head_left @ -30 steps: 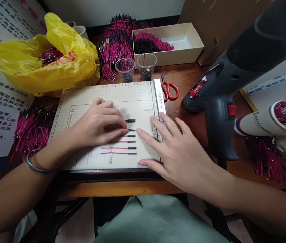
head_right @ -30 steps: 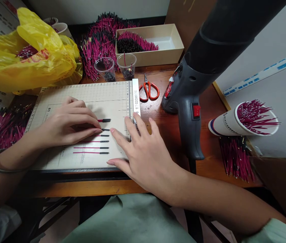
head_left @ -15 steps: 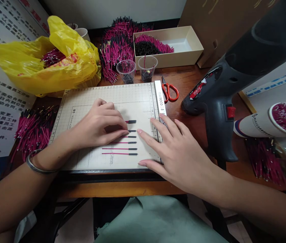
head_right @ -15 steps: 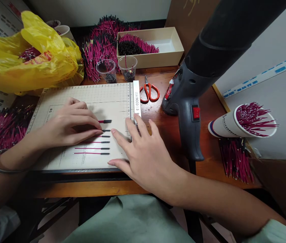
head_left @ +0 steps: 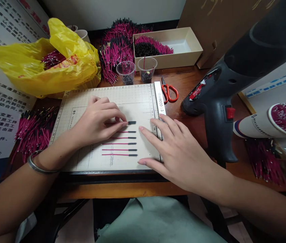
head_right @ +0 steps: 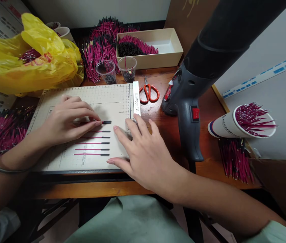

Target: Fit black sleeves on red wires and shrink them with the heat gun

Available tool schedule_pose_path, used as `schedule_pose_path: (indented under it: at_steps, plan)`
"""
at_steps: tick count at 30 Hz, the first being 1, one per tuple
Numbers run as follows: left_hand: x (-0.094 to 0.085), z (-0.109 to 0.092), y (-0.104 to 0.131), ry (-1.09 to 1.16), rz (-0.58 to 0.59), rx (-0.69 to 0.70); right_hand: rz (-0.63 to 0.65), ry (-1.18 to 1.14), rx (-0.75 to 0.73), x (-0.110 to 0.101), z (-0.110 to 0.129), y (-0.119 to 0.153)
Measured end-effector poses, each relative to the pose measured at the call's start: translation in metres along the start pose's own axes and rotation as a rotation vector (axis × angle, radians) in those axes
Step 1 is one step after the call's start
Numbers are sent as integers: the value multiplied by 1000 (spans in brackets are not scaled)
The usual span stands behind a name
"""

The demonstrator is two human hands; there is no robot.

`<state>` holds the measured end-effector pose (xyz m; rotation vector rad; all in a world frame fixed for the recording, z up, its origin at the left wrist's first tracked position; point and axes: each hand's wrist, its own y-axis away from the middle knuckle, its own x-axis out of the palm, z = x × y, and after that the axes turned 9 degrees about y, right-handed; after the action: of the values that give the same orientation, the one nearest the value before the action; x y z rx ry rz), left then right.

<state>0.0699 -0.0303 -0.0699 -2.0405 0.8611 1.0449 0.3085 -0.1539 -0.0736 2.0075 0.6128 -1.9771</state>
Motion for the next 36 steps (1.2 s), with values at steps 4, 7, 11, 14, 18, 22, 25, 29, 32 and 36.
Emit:
schedule_pose_path:
  at_steps: [4, 7, 11, 14, 18, 22, 25, 29, 32, 36]
  plan:
    - [1, 2, 0, 1, 15, 9, -1, -18, 19, 1, 0, -1]
    - [1, 3, 1, 7, 13, 48, -7, -23, 35, 2, 1, -2]
    - [1, 5, 2, -23, -1, 127, 22, -41, 26, 3, -1, -4]
    - [1, 5, 2, -39, 1, 137, 61, -48, 19, 2, -3, -6]
    - [2, 4, 2, -26, 11, 122, 119, -64, 14, 1, -2, -8]
    - [1, 3, 1, -14, 9, 130, 131, -59, 16, 1, -2, -9]
    - [2, 3, 1, -15, 3, 130, 135, -54, 6, 1, -3, -9]
    - [2, 3, 2, -37, -2, 145, 142, -46, -2, 0, -4, -10]
    - [2, 3, 2, -48, 1, 148, 143, -40, 7, 0, -4, -10]
    - [2, 4, 2, -62, -1, 167, 149, -39, 12, 1, -3, -11]
